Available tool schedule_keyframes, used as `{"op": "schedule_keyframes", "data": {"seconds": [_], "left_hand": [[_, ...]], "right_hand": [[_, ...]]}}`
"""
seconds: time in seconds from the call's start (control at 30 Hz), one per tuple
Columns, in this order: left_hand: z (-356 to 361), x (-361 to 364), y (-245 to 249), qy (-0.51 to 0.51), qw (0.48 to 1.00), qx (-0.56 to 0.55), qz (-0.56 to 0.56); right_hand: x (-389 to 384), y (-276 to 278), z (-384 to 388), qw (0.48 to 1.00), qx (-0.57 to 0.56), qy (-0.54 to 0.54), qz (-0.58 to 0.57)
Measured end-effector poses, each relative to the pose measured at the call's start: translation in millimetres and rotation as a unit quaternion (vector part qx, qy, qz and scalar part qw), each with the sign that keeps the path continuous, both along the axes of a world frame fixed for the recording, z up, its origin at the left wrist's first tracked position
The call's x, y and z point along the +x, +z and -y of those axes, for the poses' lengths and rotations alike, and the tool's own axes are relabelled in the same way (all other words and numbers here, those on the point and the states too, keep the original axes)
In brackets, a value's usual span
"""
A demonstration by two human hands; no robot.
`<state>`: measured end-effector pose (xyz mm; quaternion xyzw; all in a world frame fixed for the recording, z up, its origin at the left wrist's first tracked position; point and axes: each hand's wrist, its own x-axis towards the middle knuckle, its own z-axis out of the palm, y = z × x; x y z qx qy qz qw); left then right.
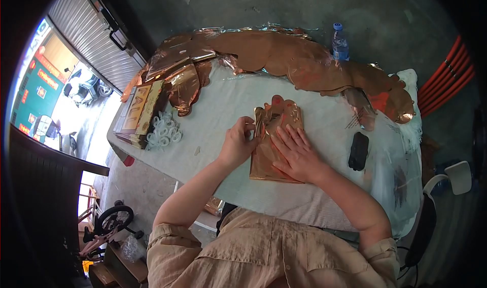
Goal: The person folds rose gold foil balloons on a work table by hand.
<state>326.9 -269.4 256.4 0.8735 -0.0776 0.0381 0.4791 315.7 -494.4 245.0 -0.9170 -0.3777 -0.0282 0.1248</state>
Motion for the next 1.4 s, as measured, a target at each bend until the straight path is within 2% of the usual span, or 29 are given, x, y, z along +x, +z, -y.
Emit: {"op": "schedule_keyframes", "data": {"seconds": [0.17,0.23,0.27,0.3,0.33,0.37,0.43,0.77,0.83,1.13,1.27,1.37,1.4], "left_hand": [[-6,3,-3,0.001,0.999,-0.025,-0.031],[-15,5,-9,0.001,0.992,-0.094,-0.081],[-20,3,-4,0.001,0.992,-0.094,-0.081],[-24,-2,3,-0.022,0.999,0.006,0.036],[-28,-5,7,-0.045,0.981,0.106,0.153],[-32,-6,7,-0.044,0.981,0.107,0.153],[-39,-7,8,-0.150,0.953,0.171,0.202],[-40,-7,15,-0.203,0.925,0.232,0.222],[-40,-4,15,-0.222,0.903,0.269,0.250],[-36,2,17,-0.266,0.894,0.272,0.237],[-33,4,16,-0.261,0.906,0.250,0.219],[-33,12,16,-0.244,0.937,0.187,0.168],[-31,14,20,-0.206,0.968,0.128,0.062]], "right_hand": [[0,-2,0,1.000,0.005,0.003,0.012],[0,-3,1,1.000,0.005,0.001,0.011],[0,-4,1,1.000,0.010,0.002,0.021],[0,-5,1,0.999,0.014,0.003,0.030],[-1,-4,1,0.999,0.015,0.003,0.030],[-1,-2,1,1.000,0.012,0.002,0.026],[-1,1,0,1.000,0.012,0.004,0.023],[-1,1,0,1.000,0.003,0.001,0.027],[-1,1,1,1.000,0.001,0.000,0.023],[-2,1,0,0.999,0.007,0.000,0.035],[-2,2,0,1.000,0.006,0.000,0.031],[-2,3,0,1.000,0.006,0.001,0.027],[-2,4,0,1.000,0.004,0.001,0.022]]}}
